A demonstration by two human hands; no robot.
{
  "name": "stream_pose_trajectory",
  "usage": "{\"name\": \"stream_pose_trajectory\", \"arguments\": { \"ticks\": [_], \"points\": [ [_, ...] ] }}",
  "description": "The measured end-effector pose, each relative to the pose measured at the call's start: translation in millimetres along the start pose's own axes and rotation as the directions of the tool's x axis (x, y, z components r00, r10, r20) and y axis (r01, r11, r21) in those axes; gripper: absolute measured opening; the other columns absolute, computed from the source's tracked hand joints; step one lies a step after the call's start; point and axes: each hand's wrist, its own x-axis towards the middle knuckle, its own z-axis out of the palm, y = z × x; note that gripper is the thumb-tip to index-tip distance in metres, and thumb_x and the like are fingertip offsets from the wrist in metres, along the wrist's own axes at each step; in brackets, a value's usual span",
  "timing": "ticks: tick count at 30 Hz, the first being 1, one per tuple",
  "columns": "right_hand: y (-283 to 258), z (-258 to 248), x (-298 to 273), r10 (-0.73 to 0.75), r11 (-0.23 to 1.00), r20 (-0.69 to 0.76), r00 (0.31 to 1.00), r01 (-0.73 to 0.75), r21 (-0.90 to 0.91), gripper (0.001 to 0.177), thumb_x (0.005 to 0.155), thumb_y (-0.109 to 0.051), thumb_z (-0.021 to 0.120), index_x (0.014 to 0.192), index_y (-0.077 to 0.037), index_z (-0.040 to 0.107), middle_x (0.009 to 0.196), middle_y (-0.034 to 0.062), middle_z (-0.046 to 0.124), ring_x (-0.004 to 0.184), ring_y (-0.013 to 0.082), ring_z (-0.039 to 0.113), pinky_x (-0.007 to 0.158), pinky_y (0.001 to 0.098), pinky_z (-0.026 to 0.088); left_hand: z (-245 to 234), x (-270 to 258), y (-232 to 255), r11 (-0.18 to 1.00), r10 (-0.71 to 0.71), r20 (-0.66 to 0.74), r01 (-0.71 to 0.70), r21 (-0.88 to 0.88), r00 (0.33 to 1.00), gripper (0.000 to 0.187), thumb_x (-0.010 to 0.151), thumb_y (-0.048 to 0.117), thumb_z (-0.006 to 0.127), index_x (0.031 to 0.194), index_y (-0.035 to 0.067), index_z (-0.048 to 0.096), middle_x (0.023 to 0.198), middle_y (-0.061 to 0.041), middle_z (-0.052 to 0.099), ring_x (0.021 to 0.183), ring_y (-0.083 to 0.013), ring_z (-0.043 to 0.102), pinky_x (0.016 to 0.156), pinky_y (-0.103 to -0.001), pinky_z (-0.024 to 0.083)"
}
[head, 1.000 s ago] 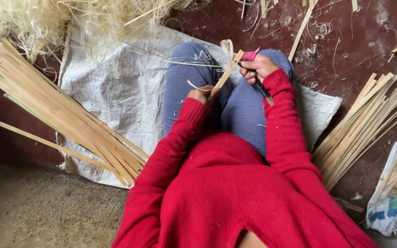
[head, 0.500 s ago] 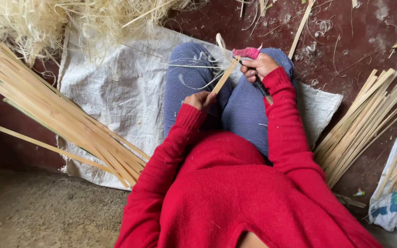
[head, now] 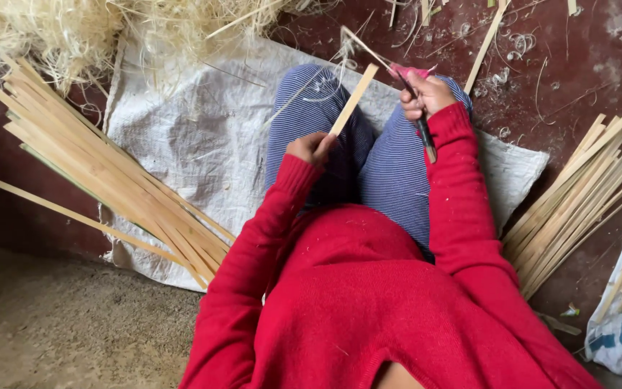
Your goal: Shaving thin strips of wood using a small hand knife while sitting on the floor
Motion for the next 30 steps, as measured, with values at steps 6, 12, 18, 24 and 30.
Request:
{"name": "stream_pose_trajectory", "arguments": {
  "ticks": [6,12,18,24,30],
  "points": [
    [12,-43,4,-0.065,0.991,0.243,0.968,0.033,0.133,0.026,0.107,-0.025,0.053,0.087,-0.008,0.049,0.071,0.0050,0.049,0.045,0.0041,0.028,0.038,0.0186,0.025,48,51,22,0.943,0.226,0.041,-0.229,0.241,0.973,0.047,0.098,0.054,0.049,0.108,0.017,0.077,0.091,-0.010,0.071,0.080,-0.0334,0.069,0.071,-0.047,0.051],
    [12,-37,0,-0.142,0.986,0.199,0.970,0.121,0.116,0.029,0.106,-0.015,0.060,0.081,-0.002,0.054,0.067,0.0100,0.050,0.041,0.0019,0.033,0.035,0.0203,0.034,76,59,22,0.882,0.258,-0.063,-0.209,0.422,0.964,0.029,0.098,0.053,0.060,0.108,0.031,0.077,0.090,0.001,0.068,0.081,-0.0230,0.074,0.072,-0.037,0.063],
    [16,-36,0,-0.156,0.987,0.224,0.962,0.158,0.009,0.032,0.106,-0.016,0.056,0.078,-0.002,0.053,0.067,0.0031,0.046,0.043,-0.0012,0.033,0.037,0.0160,0.034,59,31,47,0.621,0.646,-0.059,-0.479,0.621,0.761,0.041,0.100,0.011,0.056,0.141,0.011,0.050,0.116,-0.010,0.046,0.083,-0.0343,0.075,0.064,-0.051,0.068],
    [12,-36,-5,-0.164,0.980,0.263,0.951,0.127,0.151,0.042,0.103,-0.013,0.053,0.144,-0.005,0.056,0.071,0.0019,0.052,0.047,0.0044,0.031,0.040,0.0192,0.028,75,68,38,0.914,0.311,0.072,-0.319,0.251,0.948,0.049,0.100,0.050,0.051,0.070,0.012,0.059,0.071,-0.011,0.067,0.065,-0.0316,0.064,0.063,-0.047,0.046],
    [10,-68,9,-0.246,0.787,0.085,0.966,0.147,0.600,0.042,0.101,-0.012,0.059,0.143,-0.007,0.057,0.067,-0.0037,0.057,0.044,0.0029,0.038,0.038,0.0174,0.032,-9,-6,13,0.985,-0.050,0.266,0.003,0.175,0.963,0.033,0.096,0.048,0.061,0.106,0.021,0.075,0.077,0.001,0.075,0.058,-0.0122,0.073,0.054,-0.027,0.057]
  ]
}}
